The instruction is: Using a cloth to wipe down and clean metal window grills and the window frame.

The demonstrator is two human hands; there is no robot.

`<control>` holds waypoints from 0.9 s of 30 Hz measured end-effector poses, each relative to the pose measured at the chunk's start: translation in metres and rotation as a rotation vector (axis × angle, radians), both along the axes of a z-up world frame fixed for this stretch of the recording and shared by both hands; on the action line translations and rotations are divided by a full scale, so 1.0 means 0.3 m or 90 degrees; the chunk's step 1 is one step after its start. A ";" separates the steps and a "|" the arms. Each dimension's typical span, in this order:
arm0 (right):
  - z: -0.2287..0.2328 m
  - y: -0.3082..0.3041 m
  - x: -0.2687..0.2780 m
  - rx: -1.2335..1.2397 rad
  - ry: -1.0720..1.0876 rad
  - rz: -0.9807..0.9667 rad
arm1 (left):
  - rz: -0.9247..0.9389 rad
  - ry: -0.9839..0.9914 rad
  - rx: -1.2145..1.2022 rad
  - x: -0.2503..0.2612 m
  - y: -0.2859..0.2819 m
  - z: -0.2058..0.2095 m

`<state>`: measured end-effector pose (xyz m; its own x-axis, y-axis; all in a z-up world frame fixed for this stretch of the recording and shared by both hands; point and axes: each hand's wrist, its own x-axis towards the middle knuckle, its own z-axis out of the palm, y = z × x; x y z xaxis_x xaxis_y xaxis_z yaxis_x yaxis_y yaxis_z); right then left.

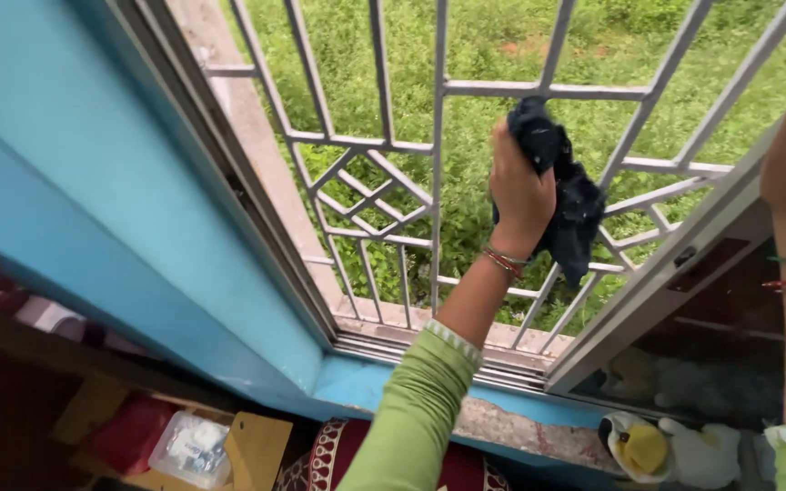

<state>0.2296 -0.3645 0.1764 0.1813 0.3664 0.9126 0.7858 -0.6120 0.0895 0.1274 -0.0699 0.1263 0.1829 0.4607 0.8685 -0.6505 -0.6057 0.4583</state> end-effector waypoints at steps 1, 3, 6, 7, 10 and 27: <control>0.014 0.007 -0.027 0.000 -0.002 -0.006 | -0.006 -0.002 0.000 0.060 -0.006 -0.059; 0.037 0.025 -0.083 0.012 0.040 -0.023 | 0.050 0.134 -0.020 0.176 -0.017 -0.180; 0.055 0.037 -0.132 -0.023 -0.007 -0.082 | 0.047 0.153 -0.003 0.133 -0.010 -0.251; 0.059 0.047 -0.139 -0.022 -0.008 -0.079 | 0.050 0.152 -0.002 0.107 -0.007 -0.310; 0.069 0.072 -0.164 0.025 0.059 -0.081 | -0.055 0.251 -0.063 0.030 0.012 -0.518; 0.219 0.154 -0.358 -0.040 -0.244 -0.247 | -0.079 0.219 -0.001 0.122 0.042 -0.351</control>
<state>0.1223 -0.3184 0.2421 -0.0279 0.3946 0.9184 0.4075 -0.8345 0.3709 0.1640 -0.0572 0.0210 0.5195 0.4182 0.7452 -0.5263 -0.5305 0.6645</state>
